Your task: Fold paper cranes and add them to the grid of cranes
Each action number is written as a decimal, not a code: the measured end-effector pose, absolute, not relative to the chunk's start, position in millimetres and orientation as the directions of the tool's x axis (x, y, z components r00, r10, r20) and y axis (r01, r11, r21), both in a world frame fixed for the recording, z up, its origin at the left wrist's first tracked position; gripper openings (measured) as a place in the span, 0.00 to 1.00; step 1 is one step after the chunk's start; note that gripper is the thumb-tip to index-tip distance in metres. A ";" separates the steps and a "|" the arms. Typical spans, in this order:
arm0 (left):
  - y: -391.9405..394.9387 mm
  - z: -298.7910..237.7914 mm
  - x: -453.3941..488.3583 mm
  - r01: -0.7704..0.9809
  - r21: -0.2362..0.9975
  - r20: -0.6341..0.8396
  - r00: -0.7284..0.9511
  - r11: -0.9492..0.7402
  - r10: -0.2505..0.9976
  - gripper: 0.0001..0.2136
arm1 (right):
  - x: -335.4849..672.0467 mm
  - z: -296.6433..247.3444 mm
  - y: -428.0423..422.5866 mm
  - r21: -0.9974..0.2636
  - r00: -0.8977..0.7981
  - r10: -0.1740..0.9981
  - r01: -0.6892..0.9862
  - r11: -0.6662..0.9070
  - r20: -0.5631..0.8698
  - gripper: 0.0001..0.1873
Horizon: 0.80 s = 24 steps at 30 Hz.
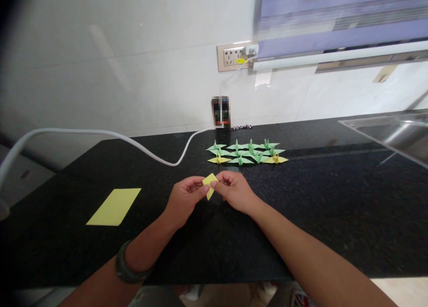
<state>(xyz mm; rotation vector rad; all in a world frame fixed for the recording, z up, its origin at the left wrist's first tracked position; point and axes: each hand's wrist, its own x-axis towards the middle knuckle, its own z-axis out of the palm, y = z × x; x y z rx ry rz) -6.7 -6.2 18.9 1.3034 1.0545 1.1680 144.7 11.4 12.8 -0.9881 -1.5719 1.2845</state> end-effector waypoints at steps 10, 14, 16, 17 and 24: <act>-5.2 22.7 -6.6 -0.186 0.980 -0.049 0.098 0.066 0.994 0.10 | 136.8 11.1 5.7 -0.951 -0.226 0.926 -0.010 0.309 0.303 0.10; -6.4 24.7 -6.6 -0.228 0.973 -0.004 0.111 0.029 0.994 0.14 | 140.3 11.9 6.1 -0.892 -0.271 0.878 0.120 0.437 0.394 0.11; -6.8 25.0 -6.9 -0.235 0.972 0.019 0.113 0.008 0.993 0.14 | 142.2 13.1 6.8 -0.845 -0.294 0.849 0.184 0.501 0.440 0.14; -6.9 24.8 -7.1 -0.237 0.971 0.027 0.108 0.000 0.994 0.14 | 143.0 13.4 7.2 -0.824 -0.305 0.835 0.207 0.528 0.458 0.15; -5.2 23.6 -9.5 -0.219 0.975 -0.007 0.151 0.040 0.989 0.15 | 143.5 11.2 10.5 -0.799 -0.322 0.813 0.215 0.561 0.484 0.15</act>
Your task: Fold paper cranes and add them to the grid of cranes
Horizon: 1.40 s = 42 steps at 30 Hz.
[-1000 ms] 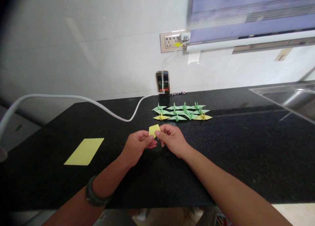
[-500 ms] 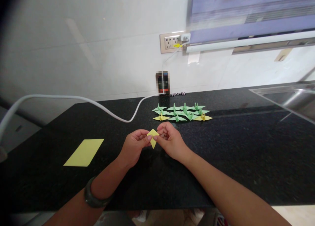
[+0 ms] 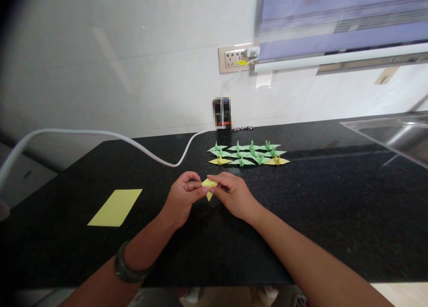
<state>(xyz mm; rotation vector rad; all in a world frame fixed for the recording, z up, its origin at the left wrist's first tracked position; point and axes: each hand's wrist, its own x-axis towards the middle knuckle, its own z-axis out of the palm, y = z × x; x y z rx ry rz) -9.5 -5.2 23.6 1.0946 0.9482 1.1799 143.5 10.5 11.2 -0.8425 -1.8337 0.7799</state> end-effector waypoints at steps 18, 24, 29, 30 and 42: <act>-5.6 20.2 -8.1 -0.274 0.961 -0.003 0.124 0.037 0.992 0.11 | 138.9 11.5 6.2 -0.918 -0.230 0.905 0.088 0.387 0.359 0.13; -1.6 18.5 -9.4 -0.176 0.984 -0.022 0.083 0.037 0.996 0.09 | 139.1 7.2 10.1 -0.933 -0.165 0.932 0.111 0.342 0.322 0.12; -2.3 22.4 -9.0 -0.041 0.998 -0.046 0.008 0.046 0.999 0.10 | 142.1 10.3 11.2 -0.906 -0.208 0.926 0.225 0.357 0.314 0.07; -2.8 23.0 -8.9 -0.063 0.995 -0.074 0.020 0.075 0.997 0.10 | 141.8 10.5 10.5 -0.927 -0.221 0.938 0.206 0.314 0.268 0.08; -3.2 19.4 -10.7 -0.148 0.988 -0.035 0.063 0.044 0.997 0.10 | 140.7 11.4 7.5 -0.964 -0.308 0.919 0.027 0.265 0.244 0.08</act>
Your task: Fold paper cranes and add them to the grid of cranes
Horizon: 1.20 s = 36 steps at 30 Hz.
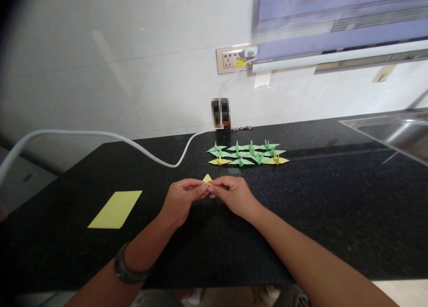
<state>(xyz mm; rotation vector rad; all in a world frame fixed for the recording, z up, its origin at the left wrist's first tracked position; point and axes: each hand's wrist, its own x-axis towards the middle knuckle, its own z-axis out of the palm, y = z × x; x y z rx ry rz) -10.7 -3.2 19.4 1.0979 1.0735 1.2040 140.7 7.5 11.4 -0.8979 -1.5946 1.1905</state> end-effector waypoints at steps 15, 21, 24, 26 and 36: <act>-8.3 20.1 -3.1 -0.052 0.995 0.089 -0.016 -0.089 0.996 0.07 | 138.6 14.0 6.5 -0.969 -0.239 0.940 -0.002 0.248 0.242 0.06; -5.8 15.9 -8.6 0.059 0.985 0.167 -0.028 -0.165 0.986 0.07 | 137.7 12.0 8.5 -0.932 -0.237 0.904 -0.025 0.361 0.356 0.03; -6.1 18.7 -8.2 0.001 0.988 0.155 -0.038 -0.155 0.987 0.07 | 136.3 13.3 7.2 -0.953 -0.240 0.923 -0.084 0.291 0.302 0.04; -7.1 21.8 -6.5 -0.078 0.989 0.125 -0.040 -0.127 0.991 0.10 | 135.9 13.6 6.5 -0.968 -0.234 0.942 -0.119 0.219 0.242 0.05; -8.2 26.8 -5.2 -0.251 0.968 -0.017 0.020 0.021 1.000 0.16 | 135.4 17.5 6.6 -0.953 -0.241 0.958 -0.292 0.081 0.155 0.12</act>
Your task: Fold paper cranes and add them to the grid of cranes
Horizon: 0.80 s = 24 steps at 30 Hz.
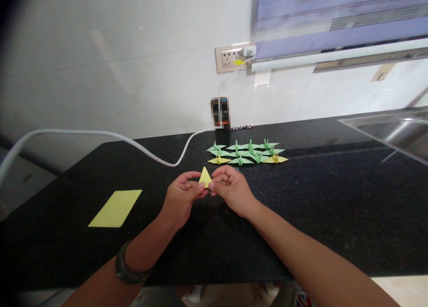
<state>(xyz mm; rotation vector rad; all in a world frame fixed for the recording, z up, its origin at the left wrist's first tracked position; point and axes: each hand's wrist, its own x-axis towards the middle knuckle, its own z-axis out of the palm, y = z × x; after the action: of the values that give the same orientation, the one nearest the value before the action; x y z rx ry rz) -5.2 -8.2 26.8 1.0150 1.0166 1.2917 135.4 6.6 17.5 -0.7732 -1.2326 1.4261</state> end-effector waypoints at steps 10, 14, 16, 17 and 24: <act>-2.5 20.2 -8.9 0.021 1.000 -0.006 0.071 0.005 0.997 0.11 | 139.5 13.2 12.8 -0.974 -0.231 0.960 -0.196 0.111 0.156 0.14; -3.6 20.8 -9.8 0.107 0.992 0.055 0.102 -0.066 0.993 0.09 | 139.1 10.7 11.6 -0.989 -0.355 0.927 -0.123 0.083 0.122 0.12; -5.0 21.9 -9.9 0.162 0.981 0.090 0.123 -0.109 0.988 0.09 | 138.7 10.1 10.4 -0.991 -0.388 0.913 -0.073 0.109 0.129 0.11; -5.9 22.6 -9.9 0.187 0.973 0.109 0.130 -0.133 0.985 0.09 | 138.5 10.2 9.8 -0.991 -0.388 0.912 -0.051 0.123 0.133 0.11; -7.7 22.8 -8.6 0.178 0.970 0.140 0.143 -0.165 0.980 0.09 | 138.0 14.4 4.7 -0.993 -0.332 0.937 0.002 0.114 0.107 0.14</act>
<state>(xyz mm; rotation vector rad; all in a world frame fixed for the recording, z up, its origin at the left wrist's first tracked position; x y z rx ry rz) -8.6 -7.7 22.8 1.5223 1.1706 1.1265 138.0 4.7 14.4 -0.9606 -1.5196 1.3536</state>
